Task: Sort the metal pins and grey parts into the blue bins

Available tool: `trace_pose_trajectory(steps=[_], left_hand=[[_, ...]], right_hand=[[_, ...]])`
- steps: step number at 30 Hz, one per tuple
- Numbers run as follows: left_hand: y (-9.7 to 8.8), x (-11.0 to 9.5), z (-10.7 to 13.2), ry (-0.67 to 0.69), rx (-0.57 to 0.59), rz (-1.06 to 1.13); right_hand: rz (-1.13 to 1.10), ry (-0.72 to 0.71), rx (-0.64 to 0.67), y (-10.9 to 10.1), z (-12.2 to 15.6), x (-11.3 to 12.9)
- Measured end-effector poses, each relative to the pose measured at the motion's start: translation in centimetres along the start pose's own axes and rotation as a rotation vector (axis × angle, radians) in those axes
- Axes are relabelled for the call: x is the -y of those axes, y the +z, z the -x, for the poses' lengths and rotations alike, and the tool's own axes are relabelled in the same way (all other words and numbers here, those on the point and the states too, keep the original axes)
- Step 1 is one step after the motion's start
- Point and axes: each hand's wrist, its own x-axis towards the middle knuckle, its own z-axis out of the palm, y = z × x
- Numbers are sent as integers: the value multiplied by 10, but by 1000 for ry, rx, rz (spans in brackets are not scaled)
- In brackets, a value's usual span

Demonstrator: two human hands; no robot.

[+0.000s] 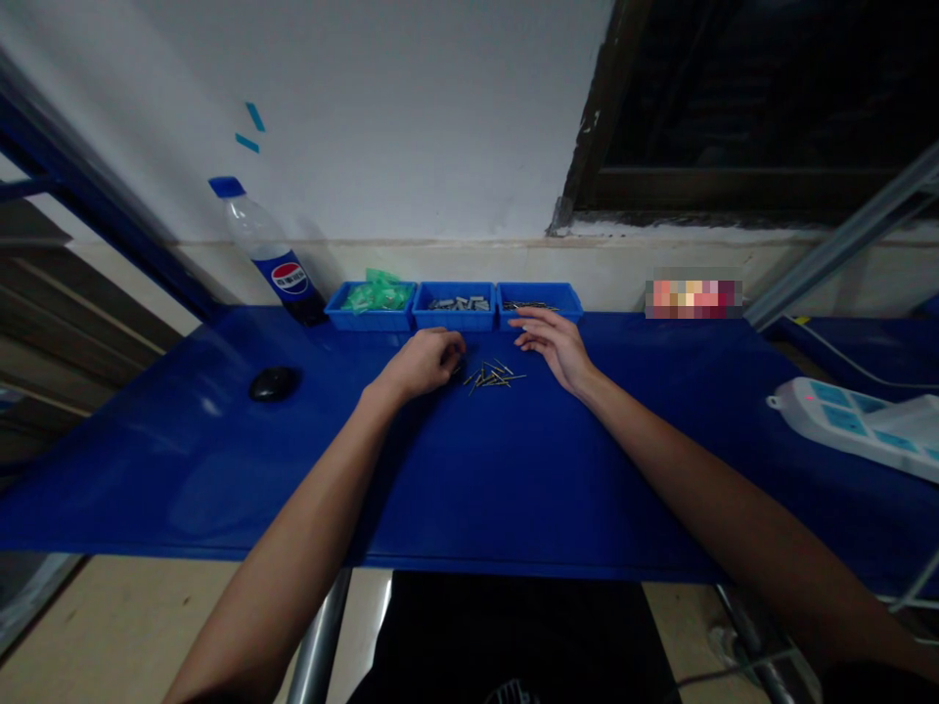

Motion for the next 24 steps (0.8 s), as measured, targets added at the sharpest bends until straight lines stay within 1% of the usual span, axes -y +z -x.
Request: trace_pose_trajectory(steps=[4,8,11,16,20,22,24], left_hand=[[-7,5,2,1,16,18],[-11,5,4,-1,75,88],[-10,3,4,15,92,93],[-4,4,2,29,86,79],[1,3,1,50,4,71],[5,0,1,55,-64,126],[9,-5,-1,46,-136,231]], right_hand=[[21,8,-4,0,0,0],[15,5,1,0,0,0],[-9,1,4,0,0,-1],[-26,-2,9,0,1,0],[7,-3,9,0,0,-1],[60,-19,19,1,0,-2],[127,-42,47,3,1,-3]])
